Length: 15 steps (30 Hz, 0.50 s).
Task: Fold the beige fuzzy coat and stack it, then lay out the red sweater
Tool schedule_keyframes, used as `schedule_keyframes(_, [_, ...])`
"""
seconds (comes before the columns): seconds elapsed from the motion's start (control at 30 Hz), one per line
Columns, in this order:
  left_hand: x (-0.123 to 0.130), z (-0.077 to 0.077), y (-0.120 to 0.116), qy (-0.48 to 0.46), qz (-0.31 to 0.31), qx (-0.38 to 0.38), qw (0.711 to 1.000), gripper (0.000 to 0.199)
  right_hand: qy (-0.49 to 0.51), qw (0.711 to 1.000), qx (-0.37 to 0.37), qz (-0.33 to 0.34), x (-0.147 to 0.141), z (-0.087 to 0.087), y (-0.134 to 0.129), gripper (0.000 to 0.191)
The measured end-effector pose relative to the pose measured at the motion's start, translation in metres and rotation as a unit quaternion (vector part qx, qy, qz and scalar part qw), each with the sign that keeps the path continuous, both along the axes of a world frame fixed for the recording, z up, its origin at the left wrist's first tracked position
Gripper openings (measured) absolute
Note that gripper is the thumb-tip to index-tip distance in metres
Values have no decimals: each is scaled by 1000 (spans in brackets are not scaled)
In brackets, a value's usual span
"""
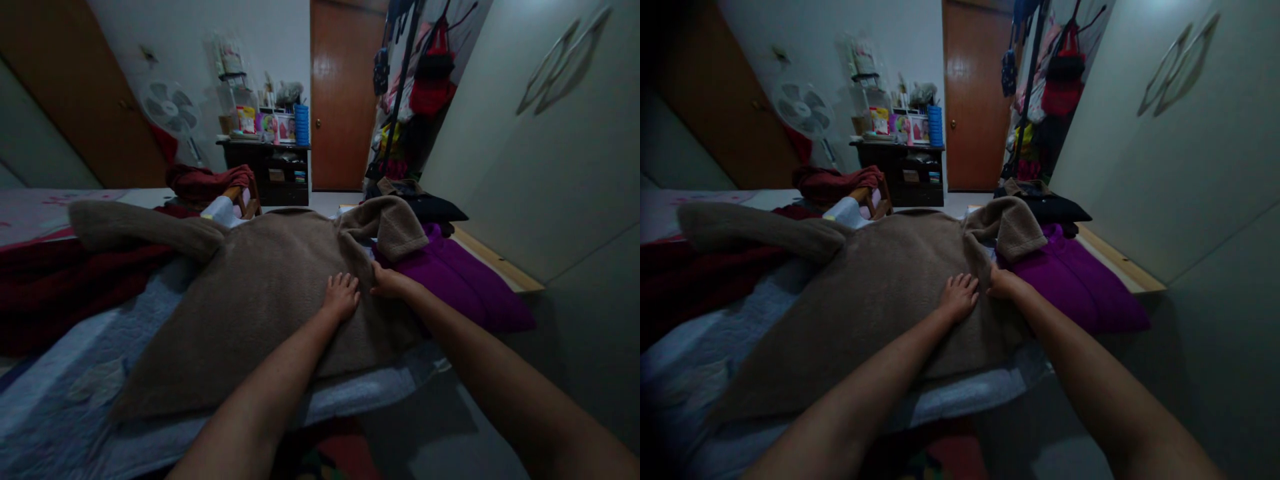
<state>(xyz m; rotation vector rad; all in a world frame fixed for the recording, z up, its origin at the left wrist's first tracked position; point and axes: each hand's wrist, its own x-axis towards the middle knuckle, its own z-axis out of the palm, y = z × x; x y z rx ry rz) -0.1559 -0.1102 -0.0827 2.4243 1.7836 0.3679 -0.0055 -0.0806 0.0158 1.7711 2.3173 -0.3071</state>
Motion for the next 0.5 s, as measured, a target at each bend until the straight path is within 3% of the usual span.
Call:
schedule_keyframes(0.1, [5,8,-17,1,8,-62,998,51,-4,1000,12,-3,2,1,-9,77])
schedule_keyframes(0.23, [14,13,-50,-8,-42,-106,993,63,-10,999,30,-11,1,5,-19,74])
schedule_keyframes(0.4, [26,5,-74,-8,-36,-87,996,85,-36,999,-12,12,6,11,-39,109])
schedule_keyframes(0.5, [28,5,-75,-17,-28,-77,997,88,-48,999,-22,15,11,15,-51,117])
